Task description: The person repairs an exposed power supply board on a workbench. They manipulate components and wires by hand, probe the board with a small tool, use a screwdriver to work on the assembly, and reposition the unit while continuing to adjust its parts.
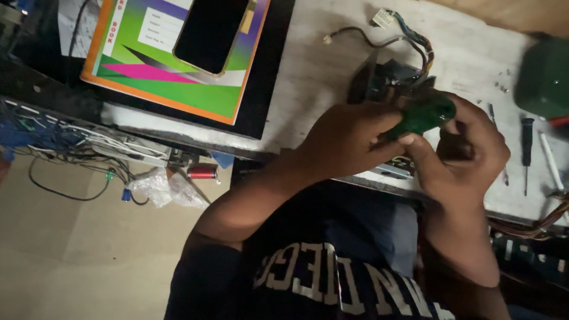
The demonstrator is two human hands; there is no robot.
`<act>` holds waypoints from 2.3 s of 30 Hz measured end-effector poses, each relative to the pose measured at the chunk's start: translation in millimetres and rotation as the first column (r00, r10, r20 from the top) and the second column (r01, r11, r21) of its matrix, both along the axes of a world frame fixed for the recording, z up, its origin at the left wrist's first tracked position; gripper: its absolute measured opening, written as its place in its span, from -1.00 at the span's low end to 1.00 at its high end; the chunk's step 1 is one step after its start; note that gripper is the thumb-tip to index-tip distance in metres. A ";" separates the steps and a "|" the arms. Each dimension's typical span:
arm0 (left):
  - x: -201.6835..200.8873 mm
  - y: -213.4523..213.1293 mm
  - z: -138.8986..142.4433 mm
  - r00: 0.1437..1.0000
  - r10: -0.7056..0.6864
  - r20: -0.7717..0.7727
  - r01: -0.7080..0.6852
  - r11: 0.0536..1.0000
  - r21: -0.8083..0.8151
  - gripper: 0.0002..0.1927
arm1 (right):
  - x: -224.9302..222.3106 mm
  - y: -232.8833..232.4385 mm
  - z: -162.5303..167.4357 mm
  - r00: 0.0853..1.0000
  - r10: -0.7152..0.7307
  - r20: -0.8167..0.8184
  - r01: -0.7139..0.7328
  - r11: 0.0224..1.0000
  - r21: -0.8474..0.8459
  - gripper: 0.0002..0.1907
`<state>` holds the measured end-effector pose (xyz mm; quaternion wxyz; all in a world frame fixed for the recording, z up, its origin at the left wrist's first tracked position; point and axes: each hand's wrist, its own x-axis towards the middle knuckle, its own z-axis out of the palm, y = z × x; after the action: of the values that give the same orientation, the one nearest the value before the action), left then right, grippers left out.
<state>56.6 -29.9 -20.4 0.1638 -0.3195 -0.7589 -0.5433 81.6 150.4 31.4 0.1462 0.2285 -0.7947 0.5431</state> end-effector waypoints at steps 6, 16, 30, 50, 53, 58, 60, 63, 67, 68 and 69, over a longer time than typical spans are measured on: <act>-2.9 -1.1 -5.3 0.998 0.039 -0.042 -0.040 0.999 -0.029 -0.72 | 1.0 -8.5 1.1 1.000 0.003 0.016 -0.003 0.999 -0.040 -0.53; -4.8 -2.6 -8.7 0.999 -0.004 -0.033 0.004 1.000 0.021 -0.74 | 0.0 -2.4 -5.0 1.000 0.003 -0.006 -0.003 1.000 0.017 -0.58; -7.4 -1.4 -12.8 0.998 -0.025 -0.057 0.025 1.000 0.002 -0.73 | -0.9 -2.7 -7.1 1.000 0.011 -0.020 -0.011 1.000 0.016 -0.55; -7.5 -1.6 -11.0 0.999 -0.046 -0.002 0.046 0.999 -0.022 -0.72 | -7.1 3.4 -11.1 0.994 0.079 -0.081 -0.072 0.993 0.090 -0.56; -6.1 -2.8 -11.9 0.999 -0.023 -0.039 0.024 1.000 0.010 -0.74 | -4.6 3.8 -12.5 0.997 0.058 -0.055 -0.054 0.997 0.061 -0.57; -6.1 -3.6 -12.6 0.998 -0.015 -0.055 0.016 1.000 0.022 -0.74 | -2.3 1.2 -11.9 0.999 0.012 -0.050 -0.009 0.999 0.049 -0.56; -6.2 -3.8 -12.6 0.998 -0.014 -0.062 0.016 0.999 0.032 -0.73 | 0.2 -0.9 -11.1 0.999 -0.023 -0.027 0.024 0.999 0.034 -0.55; -7.1 -5.1 -12.6 0.997 -0.018 -0.080 0.023 0.998 0.056 -0.72 | 1.6 -2.7 -10.3 0.999 -0.043 0.005 0.043 0.999 0.009 -0.52; -7.0 -6.9 -13.5 0.998 -0.053 0.014 0.053 0.999 0.007 -0.72 | 1.5 -1.5 -11.9 0.998 -0.062 0.002 0.062 0.998 0.017 -0.54; -7.2 -6.9 -14.0 0.995 -0.070 0.069 0.072 0.997 -0.026 -0.73 | 3.2 -0.7 -12.6 0.997 -0.077 -0.003 0.077 0.997 0.022 -0.56; -7.4 -6.9 -14.6 0.998 -0.058 0.023 0.058 0.998 -0.002 -0.73 | 3.1 -0.2 -14.0 0.996 -0.083 -0.007 0.084 0.996 0.018 -0.56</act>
<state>49.2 -36.8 -34.9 0.1391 -0.3353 -0.7517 -0.5506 84.8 150.2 17.4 0.1693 0.1982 -0.8081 0.5283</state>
